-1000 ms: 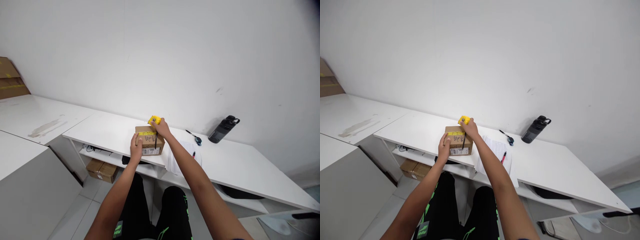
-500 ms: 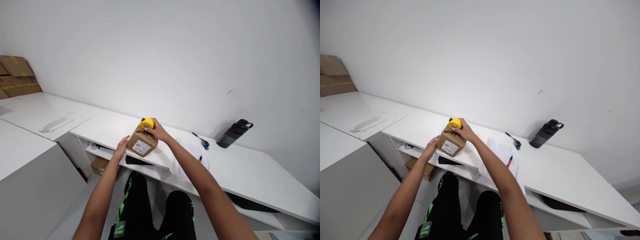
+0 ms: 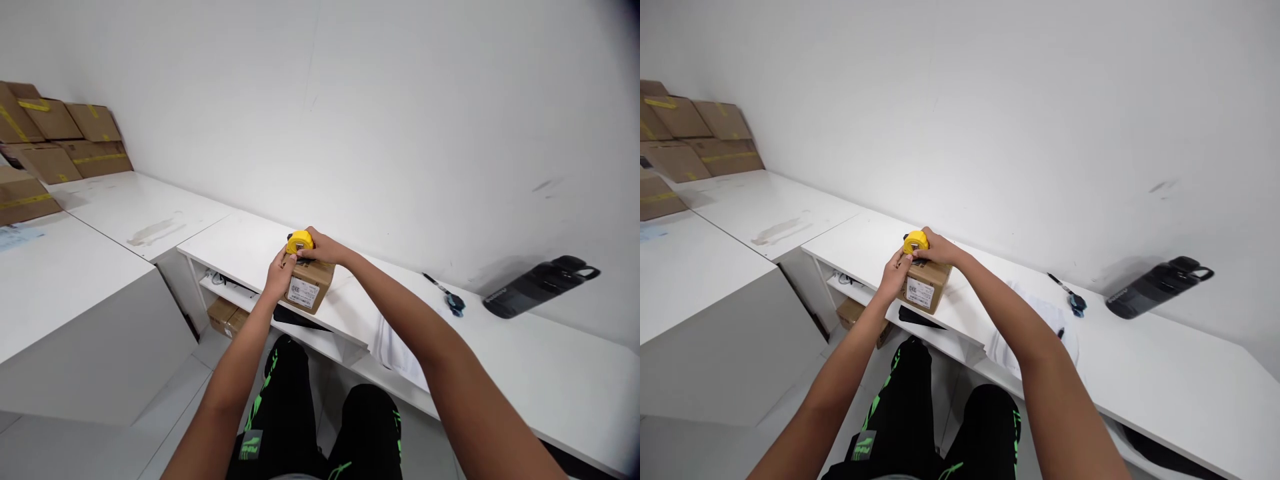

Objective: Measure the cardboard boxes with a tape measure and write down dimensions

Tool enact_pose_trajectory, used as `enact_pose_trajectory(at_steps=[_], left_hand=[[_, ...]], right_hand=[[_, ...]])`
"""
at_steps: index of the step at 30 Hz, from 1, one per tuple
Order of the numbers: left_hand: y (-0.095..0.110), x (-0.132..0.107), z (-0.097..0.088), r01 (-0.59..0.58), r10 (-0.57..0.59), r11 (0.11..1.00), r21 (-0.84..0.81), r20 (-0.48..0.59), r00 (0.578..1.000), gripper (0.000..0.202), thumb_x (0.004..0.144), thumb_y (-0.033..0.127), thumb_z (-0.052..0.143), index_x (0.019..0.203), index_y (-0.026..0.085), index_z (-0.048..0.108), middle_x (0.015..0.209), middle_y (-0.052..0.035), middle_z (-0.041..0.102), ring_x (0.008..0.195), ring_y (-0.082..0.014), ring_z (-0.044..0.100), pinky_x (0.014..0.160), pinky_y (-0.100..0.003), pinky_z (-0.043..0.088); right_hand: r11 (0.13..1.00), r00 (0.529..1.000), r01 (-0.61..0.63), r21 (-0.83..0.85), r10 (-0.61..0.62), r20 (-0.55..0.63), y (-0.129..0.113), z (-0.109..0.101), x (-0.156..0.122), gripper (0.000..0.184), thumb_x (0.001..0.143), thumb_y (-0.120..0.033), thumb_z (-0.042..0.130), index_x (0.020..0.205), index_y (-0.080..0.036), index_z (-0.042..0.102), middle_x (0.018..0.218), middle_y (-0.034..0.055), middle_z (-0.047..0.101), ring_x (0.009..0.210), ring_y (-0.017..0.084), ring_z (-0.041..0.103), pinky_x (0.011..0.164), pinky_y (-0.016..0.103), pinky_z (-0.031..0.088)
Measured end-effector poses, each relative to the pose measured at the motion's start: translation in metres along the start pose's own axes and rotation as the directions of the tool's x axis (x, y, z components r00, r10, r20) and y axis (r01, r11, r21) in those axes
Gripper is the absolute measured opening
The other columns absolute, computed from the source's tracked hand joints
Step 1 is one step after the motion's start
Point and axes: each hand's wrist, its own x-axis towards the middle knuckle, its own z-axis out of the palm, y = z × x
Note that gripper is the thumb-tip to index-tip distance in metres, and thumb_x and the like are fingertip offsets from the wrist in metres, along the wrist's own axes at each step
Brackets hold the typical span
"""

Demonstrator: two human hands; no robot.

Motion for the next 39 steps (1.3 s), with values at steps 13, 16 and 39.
enact_pose_trajectory(at_steps=[13,16,39], left_hand=[[0.000,0.000,0.012,0.144,-0.154,0.983,-0.113,-0.092,0.984,0.049,0.085,0.037,0.063,0.129,0.017,0.060,0.132,-0.0106,0.063,0.119,-0.0257,0.060,0.103,-0.038,0.046],[0.007,0.002,0.011,0.201,-0.216,0.967,-0.155,-0.083,0.973,0.048,0.082,0.036,0.065,0.125,0.016,0.063,0.131,-0.0112,0.063,0.119,-0.0262,0.060,0.102,-0.038,0.046],[0.012,0.012,-0.002,0.239,-0.246,0.967,-0.092,-0.066,0.967,0.036,0.074,0.036,0.065,0.102,0.016,0.074,0.118,-0.0096,0.070,0.107,-0.0245,0.063,0.093,-0.037,0.048]], right_hand=[[0.977,0.979,-0.193,-0.086,0.187,-0.077,-0.006,-0.006,-0.052,0.038,0.079,-0.039,0.064,0.101,-0.022,0.038,0.096,0.0046,0.064,0.086,0.022,0.062,0.066,0.030,0.046],[0.977,0.976,-0.207,-0.054,0.203,-0.073,-0.006,-0.007,-0.051,0.039,0.077,-0.039,0.065,0.100,-0.022,0.038,0.098,0.0058,0.064,0.087,0.023,0.062,0.067,0.031,0.047],[0.946,0.947,-0.318,-0.068,0.320,0.018,0.019,-0.048,-0.109,0.039,0.077,-0.037,0.068,0.100,-0.023,0.040,0.098,0.0057,0.062,0.086,0.022,0.060,0.065,0.030,0.047]])
